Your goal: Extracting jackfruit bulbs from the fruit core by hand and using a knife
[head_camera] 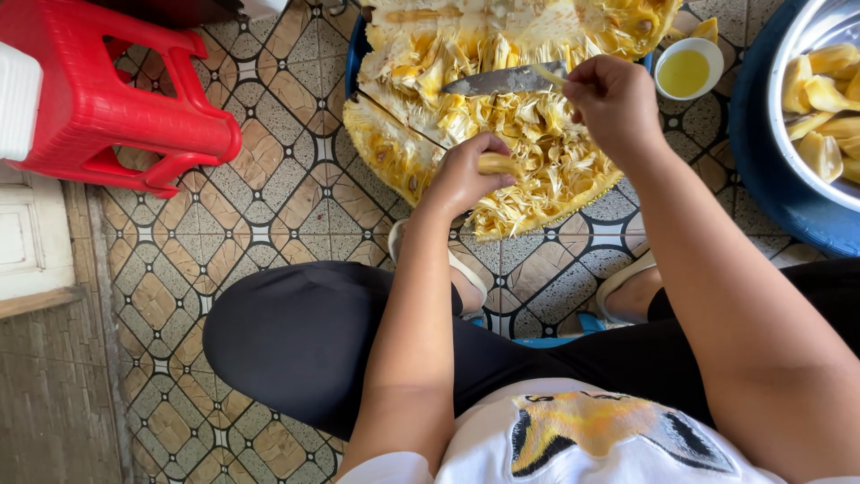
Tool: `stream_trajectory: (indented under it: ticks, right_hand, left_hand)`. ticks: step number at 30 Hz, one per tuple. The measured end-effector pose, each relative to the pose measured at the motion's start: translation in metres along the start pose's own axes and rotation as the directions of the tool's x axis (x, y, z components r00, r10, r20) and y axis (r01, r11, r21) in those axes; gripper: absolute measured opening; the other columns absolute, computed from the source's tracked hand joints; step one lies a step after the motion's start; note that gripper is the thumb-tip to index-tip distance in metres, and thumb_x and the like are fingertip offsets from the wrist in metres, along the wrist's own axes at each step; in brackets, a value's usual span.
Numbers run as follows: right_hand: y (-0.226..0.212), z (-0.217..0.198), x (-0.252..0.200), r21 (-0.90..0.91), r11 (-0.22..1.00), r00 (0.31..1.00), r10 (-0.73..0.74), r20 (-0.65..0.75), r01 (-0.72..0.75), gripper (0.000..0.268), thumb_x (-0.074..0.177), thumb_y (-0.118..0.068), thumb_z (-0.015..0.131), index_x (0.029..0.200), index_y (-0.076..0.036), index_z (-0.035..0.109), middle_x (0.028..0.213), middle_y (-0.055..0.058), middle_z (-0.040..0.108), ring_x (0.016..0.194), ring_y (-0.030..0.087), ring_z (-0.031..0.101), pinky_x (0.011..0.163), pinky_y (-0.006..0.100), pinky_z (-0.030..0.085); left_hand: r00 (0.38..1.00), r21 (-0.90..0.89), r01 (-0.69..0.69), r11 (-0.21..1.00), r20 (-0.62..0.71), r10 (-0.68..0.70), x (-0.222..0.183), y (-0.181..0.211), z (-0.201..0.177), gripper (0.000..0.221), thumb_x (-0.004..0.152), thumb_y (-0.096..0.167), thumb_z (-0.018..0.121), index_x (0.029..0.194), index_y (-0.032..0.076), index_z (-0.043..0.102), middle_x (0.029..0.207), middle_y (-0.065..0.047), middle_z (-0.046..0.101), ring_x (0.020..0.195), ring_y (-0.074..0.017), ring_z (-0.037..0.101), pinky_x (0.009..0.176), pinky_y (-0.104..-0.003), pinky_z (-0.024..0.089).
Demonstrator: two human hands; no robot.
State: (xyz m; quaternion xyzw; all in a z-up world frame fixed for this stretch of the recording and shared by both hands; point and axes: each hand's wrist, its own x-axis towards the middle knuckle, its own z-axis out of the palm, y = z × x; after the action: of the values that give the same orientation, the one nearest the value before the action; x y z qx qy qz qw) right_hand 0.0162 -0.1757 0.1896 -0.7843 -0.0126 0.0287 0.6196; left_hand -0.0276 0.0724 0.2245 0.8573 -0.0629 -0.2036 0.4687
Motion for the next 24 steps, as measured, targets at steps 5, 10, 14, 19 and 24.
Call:
stream_trajectory:
  ticks: [5,10,14,19,24]
  right_hand:
    - [0.022,0.003,-0.003,-0.358,0.9,0.967,-0.208,0.146,0.247,0.018,0.114,-0.021,0.069,0.12,-0.008,0.08,0.091,0.016,0.068,0.084,0.035,0.068,0.077,0.044,0.052]
    - [-0.041,0.023,-0.025,0.225,0.91,0.92,0.286,0.267,-0.348,0.038,0.114,-0.032,0.05,0.141,-0.005,0.059,0.112,0.021,0.067,0.091,0.029,0.069,0.081,0.041,0.059]
    - [-0.044,0.036,-0.029,0.548,0.73,0.904,0.24,0.353,-0.408,0.046,0.098,-0.006,0.064,0.142,0.0,0.053,0.113,0.019,0.068,0.093,0.03,0.075,0.083,0.044,0.067]
    - [-0.02,0.033,-0.024,0.691,0.62,0.929,0.248,0.276,-0.371,0.044,0.088,0.012,0.067,0.13,0.001,0.06,0.118,0.019,0.067,0.095,0.033,0.077,0.083,0.045,0.07]
    - [0.008,-0.016,-0.002,0.843,0.415,0.777,0.63,0.005,-0.342,0.046,0.081,0.005,0.061,0.124,-0.006,0.054,0.117,0.027,0.067,0.078,0.031,0.074,0.068,0.028,0.067]
  left_hand:
    - [0.999,-0.719,0.036,0.695,0.019,-0.032,0.0,-0.006,0.002,0.04,0.097,0.041,0.07,0.123,0.011,0.061,0.106,-0.007,0.066,0.086,-0.0163,0.061,0.07,-0.026,0.05]
    - [0.996,-0.762,-0.089,0.641,-0.074,0.05,0.009,-0.004,0.025,0.036,0.109,0.04,0.053,0.134,0.014,0.058,0.125,-0.012,0.059,0.104,-0.021,0.055,0.083,-0.026,0.049]
    - [0.947,-0.569,-0.262,0.78,-0.308,0.093,0.015,0.001,0.041,0.054,0.097,0.018,0.078,0.142,0.012,0.05,0.136,-0.014,0.055,0.118,-0.0288,0.062,0.097,-0.04,0.06]
    - [0.94,-0.604,-0.299,0.739,-0.32,0.119,0.015,-0.005,0.034,0.052,0.097,0.002,0.073,0.144,0.015,0.052,0.134,-0.013,0.057,0.119,-0.0305,0.065,0.097,-0.043,0.062]
    - [0.94,-0.56,0.075,0.825,-0.237,-0.246,0.019,-0.004,0.029,0.036,0.097,0.019,0.064,0.132,0.014,0.06,0.116,-0.005,0.064,0.092,-0.0131,0.064,0.071,-0.026,0.053]
